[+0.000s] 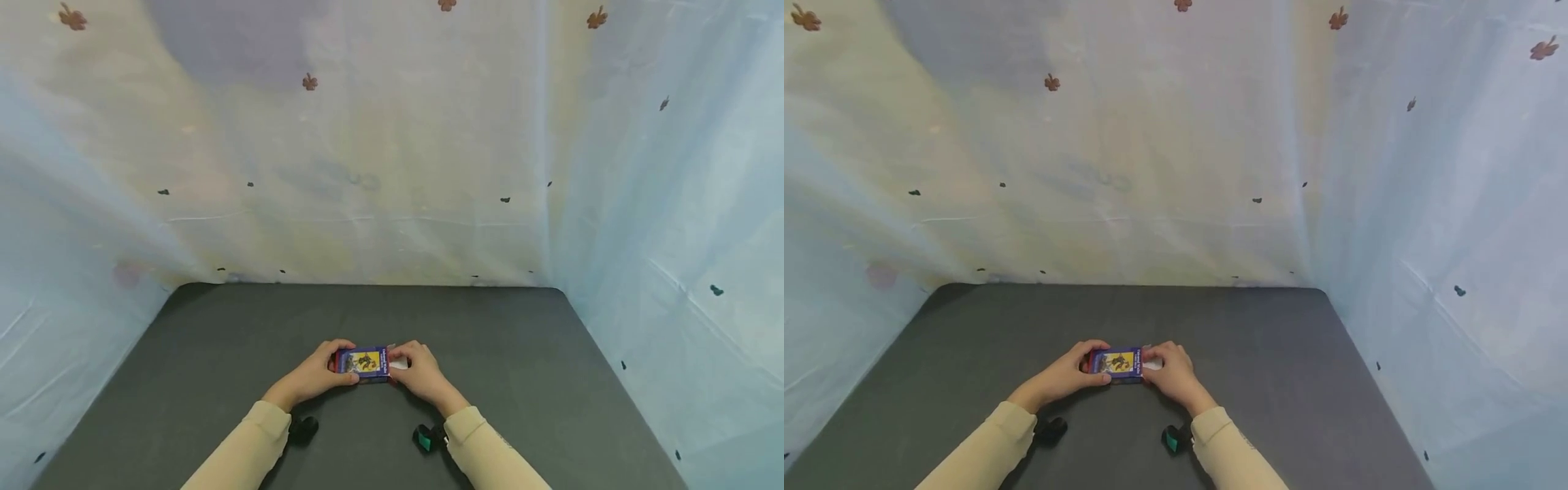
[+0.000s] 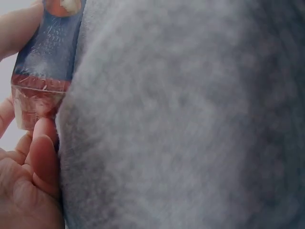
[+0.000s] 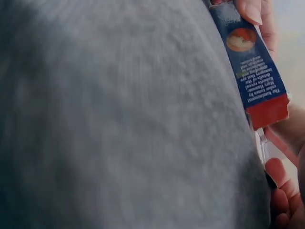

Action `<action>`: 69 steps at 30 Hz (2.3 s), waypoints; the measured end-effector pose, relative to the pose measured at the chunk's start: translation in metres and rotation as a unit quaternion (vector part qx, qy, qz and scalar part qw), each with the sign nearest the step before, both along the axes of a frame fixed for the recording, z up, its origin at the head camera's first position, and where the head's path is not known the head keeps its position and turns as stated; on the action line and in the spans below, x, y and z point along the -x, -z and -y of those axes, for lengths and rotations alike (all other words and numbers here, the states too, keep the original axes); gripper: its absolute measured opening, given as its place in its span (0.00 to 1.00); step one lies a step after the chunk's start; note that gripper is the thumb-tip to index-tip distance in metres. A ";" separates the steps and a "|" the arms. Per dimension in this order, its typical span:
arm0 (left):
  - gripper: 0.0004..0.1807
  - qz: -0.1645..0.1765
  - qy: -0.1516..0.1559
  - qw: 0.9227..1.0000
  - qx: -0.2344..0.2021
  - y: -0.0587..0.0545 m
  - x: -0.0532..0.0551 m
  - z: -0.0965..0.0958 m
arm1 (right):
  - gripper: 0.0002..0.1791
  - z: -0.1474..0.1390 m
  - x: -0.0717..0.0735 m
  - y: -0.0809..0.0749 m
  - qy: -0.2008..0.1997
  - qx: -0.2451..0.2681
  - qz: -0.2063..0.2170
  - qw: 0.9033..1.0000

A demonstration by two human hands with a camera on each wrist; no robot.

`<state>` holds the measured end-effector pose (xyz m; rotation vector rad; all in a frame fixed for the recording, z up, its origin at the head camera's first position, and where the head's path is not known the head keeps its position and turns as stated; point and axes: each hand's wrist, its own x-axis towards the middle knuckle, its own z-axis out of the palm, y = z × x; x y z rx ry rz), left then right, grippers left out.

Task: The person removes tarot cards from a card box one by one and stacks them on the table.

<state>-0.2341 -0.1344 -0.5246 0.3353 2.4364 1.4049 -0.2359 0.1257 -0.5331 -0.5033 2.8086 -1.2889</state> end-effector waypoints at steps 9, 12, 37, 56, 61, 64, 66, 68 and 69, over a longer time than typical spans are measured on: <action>0.37 0.005 -0.003 1.000 0.014 -0.004 -0.002 0.001 | 0.10 0.008 0.002 0.003 0.030 -0.027 -0.003 0.999; 0.36 0.007 0.002 1.000 0.005 -0.005 -0.003 -0.001 | 0.10 0.006 -0.001 -0.001 0.029 -0.024 0.014 0.999; 0.35 0.007 0.008 1.000 0.009 -0.006 0.002 -0.001 | 0.20 0.006 0.014 -0.028 -0.021 0.026 0.143 0.989; 0.37 0.014 0.010 1.000 0.002 0.001 -0.001 0.003 | 0.23 -0.003 0.005 -0.030 -0.028 0.086 0.159 0.983; 0.36 0.006 0.014 1.000 -0.003 0.000 0.002 0.001 | 0.23 -0.016 0.008 -0.032 -0.029 0.079 0.158 0.984; 0.36 0.012 0.008 1.000 -0.002 0.000 0.003 0.001 | 0.23 -0.026 0.009 -0.033 -0.030 0.078 0.157 0.984; 0.37 0.014 0.004 1.000 0.000 -0.001 0.002 0.000 | 0.22 -0.035 0.010 -0.033 -0.033 0.081 0.156 0.984; 0.38 0.014 0.001 1.000 0.002 -0.003 0.001 0.000 | 0.21 -0.043 0.010 -0.034 -0.037 0.083 0.157 0.983; 0.38 0.014 0.000 1.000 0.001 -0.004 0.001 0.000 | 0.21 -0.047 0.010 -0.035 -0.039 0.085 0.158 0.983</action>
